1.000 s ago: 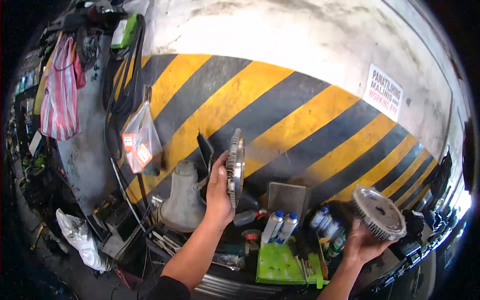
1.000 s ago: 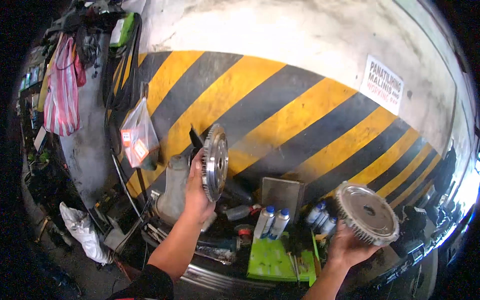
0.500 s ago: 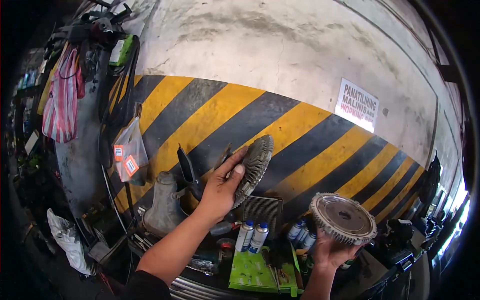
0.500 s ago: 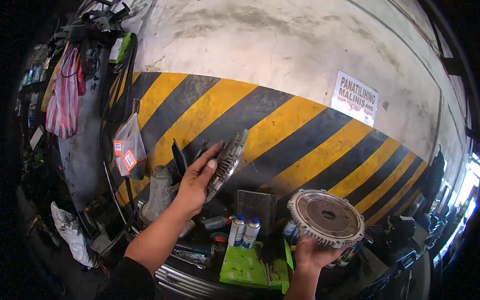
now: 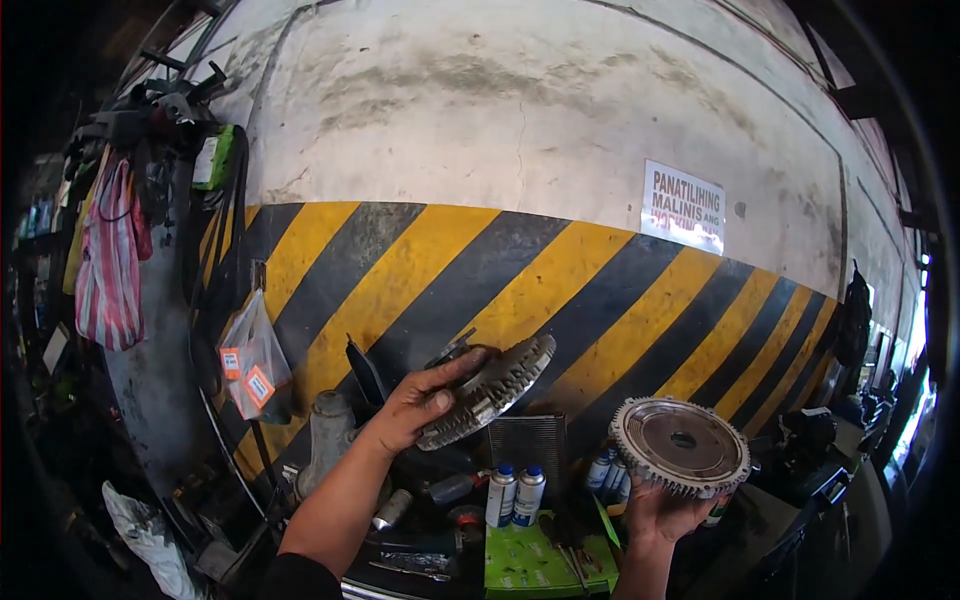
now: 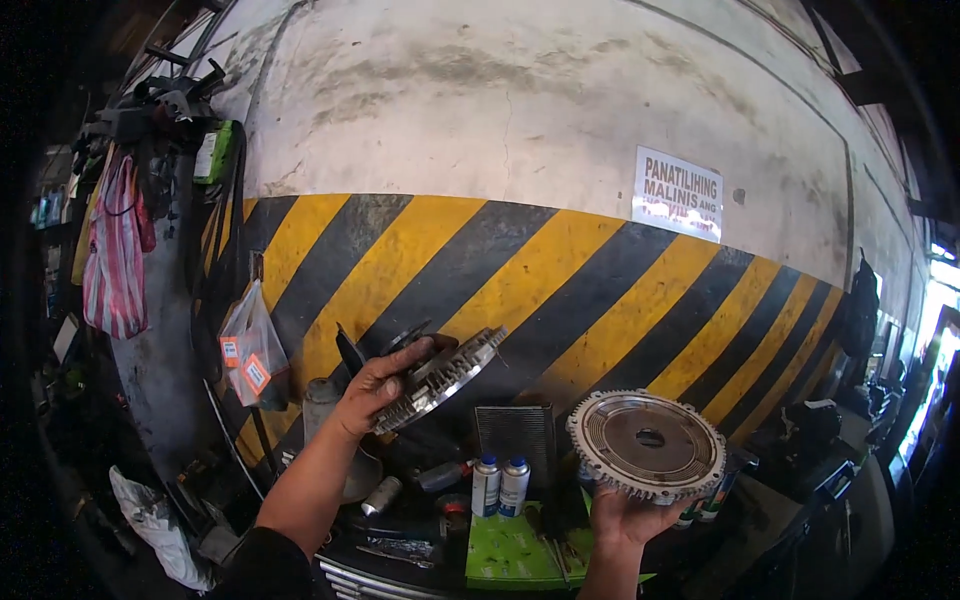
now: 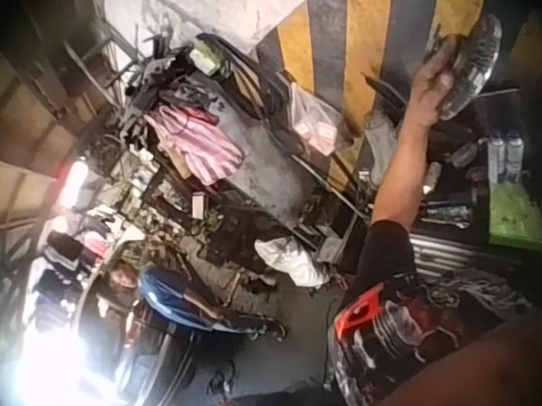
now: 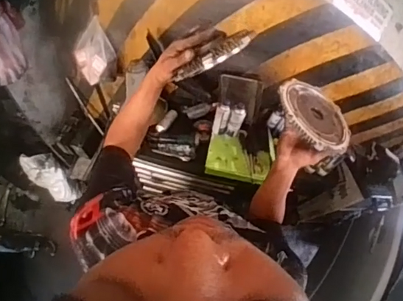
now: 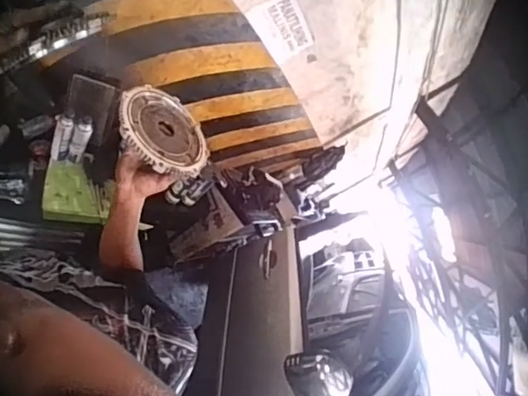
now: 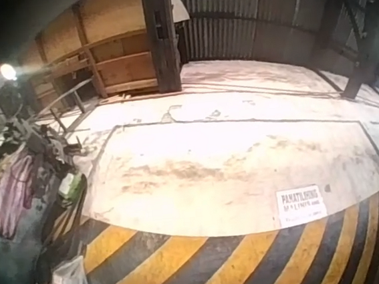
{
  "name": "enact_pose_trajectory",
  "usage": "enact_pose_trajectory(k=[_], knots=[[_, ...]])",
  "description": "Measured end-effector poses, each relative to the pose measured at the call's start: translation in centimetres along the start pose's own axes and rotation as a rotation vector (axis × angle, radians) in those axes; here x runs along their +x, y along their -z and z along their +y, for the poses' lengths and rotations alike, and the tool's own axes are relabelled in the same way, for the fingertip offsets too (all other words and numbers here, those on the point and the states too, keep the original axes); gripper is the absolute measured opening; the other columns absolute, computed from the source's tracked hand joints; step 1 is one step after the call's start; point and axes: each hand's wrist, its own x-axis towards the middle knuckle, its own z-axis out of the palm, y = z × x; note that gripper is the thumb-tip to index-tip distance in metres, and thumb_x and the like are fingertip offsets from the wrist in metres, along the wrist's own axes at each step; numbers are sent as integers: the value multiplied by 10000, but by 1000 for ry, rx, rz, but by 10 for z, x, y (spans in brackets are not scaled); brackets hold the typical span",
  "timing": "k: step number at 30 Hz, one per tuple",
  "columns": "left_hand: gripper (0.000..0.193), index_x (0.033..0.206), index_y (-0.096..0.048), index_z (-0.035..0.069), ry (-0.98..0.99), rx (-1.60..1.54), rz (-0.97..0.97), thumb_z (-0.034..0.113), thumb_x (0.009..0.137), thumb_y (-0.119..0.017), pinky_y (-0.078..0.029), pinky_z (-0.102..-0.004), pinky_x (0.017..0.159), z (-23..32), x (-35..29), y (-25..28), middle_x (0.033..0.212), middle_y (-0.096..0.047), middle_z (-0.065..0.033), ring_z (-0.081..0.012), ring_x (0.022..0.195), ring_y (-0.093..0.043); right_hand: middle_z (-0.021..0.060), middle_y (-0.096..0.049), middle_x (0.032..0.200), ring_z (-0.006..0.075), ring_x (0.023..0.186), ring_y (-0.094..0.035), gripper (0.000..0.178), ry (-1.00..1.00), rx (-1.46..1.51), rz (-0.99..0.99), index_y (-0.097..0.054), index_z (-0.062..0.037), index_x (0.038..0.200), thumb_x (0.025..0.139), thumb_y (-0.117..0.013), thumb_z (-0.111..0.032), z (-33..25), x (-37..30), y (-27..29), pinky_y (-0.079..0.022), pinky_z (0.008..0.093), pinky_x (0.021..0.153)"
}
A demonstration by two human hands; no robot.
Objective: Inspecting and cleaning automotive components, including flywheels and fan clutches.
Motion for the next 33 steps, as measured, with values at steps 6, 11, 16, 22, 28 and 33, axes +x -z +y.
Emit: enact_pose_trajectory(k=[6,11,16,22,28,33], knots=[[638,1450,-489,60,-71,-247,-97,368,918,-660,-284,-430,1160,-3,2,4,1514,-407,-231,-351,1401,-408,109,-350,1544,390,1417,-342,888,67,6,-29,-363,-199,1507,811,-671,-656,3,-5,-13,-338,674,1107],[598,1422,-510,38,-36,-695,-32,342,927,-658,-434,-523,1073,-17,-11,21,1439,-442,-316,-435,1336,-466,129,-347,1544,420,1411,-343,881,51,79,23,-359,-183,1508,820,-674,-637,5,-6,-23,-346,715,1075],[714,1331,-524,-69,-126,-792,-113,463,886,-696,-487,-536,997,-8,-9,6,1267,-594,-306,-402,1138,-631,144,-338,1545,422,1414,-336,859,52,76,29,-339,-185,1517,845,-664,-609,-5,-16,-30,-325,724,1083],[728,1342,-538,-22,-12,-914,133,527,884,-674,-525,-492,953,-14,-21,15,1228,-646,-241,-361,1100,-654,103,-369,1536,357,1414,-357,880,25,-30,-10,-378,-196,1504,811,-664,-657,-10,-17,-22,-300,611,1164],[811,1445,-474,174,-85,-861,319,576,787,-727,-484,-617,986,-25,-34,24,1435,-510,-185,-410,1276,-534,89,-353,1551,350,1434,-325,828,12,9,-7,-368,-211,1512,856,-610,-655,-19,-19,-26,-246,600,1188],[912,1512,-380,55,15,-362,39,556,817,-692,-364,-498,1131,3,-26,46,1470,-462,-230,-363,1384,-429,96,-314,1575,373,1460,-266,804,-9,1,-57,-353,-215,1522,887,-551,-668,-17,-15,-19,-173,637,1194]])
